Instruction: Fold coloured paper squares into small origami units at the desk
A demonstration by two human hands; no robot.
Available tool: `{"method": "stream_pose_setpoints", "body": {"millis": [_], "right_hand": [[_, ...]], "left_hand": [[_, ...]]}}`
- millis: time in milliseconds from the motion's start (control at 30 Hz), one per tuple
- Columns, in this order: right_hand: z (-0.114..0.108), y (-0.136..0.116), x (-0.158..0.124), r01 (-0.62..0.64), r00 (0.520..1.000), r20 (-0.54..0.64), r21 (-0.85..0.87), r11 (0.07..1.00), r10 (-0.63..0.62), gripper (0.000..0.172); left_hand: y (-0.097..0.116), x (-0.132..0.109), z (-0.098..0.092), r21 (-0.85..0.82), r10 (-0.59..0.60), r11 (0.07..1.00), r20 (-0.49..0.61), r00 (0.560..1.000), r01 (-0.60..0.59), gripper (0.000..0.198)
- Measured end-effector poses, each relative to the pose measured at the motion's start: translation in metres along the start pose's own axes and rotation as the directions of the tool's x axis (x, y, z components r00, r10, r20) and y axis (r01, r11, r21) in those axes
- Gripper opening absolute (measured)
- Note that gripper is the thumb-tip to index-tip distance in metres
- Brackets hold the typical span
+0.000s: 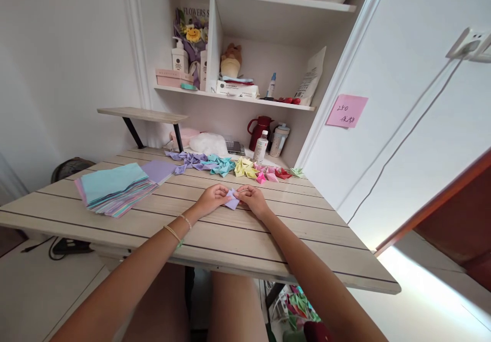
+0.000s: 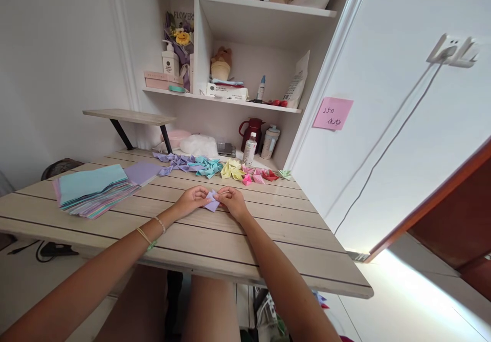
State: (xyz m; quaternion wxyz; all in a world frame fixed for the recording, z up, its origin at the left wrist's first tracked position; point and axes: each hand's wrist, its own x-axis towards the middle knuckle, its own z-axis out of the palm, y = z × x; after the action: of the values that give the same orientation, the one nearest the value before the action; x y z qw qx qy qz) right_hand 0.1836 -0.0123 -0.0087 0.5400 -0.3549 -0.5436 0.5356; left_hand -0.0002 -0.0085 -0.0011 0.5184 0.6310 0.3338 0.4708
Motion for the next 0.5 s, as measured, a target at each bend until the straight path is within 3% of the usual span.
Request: {"method": "stream_pose_setpoints", "body": {"millis": [267,500], "right_hand": [[0.0046,-0.0030,-0.0027,0.017,0.993,0.121,-0.114,0.993,-0.003,0.040],[0.0041,-0.0068,-0.0048,0.068,0.997,0.043,-0.140,0.988,-0.063,0.050]], "left_hand": [[0.0012,0.0007,-0.0035,0.009,0.039,0.999,-0.055,0.998,-0.039,0.034],[0.0064,-0.0032,-0.0004,-0.041,0.001,0.999,-0.033,0.999,-0.003,0.051]]}}
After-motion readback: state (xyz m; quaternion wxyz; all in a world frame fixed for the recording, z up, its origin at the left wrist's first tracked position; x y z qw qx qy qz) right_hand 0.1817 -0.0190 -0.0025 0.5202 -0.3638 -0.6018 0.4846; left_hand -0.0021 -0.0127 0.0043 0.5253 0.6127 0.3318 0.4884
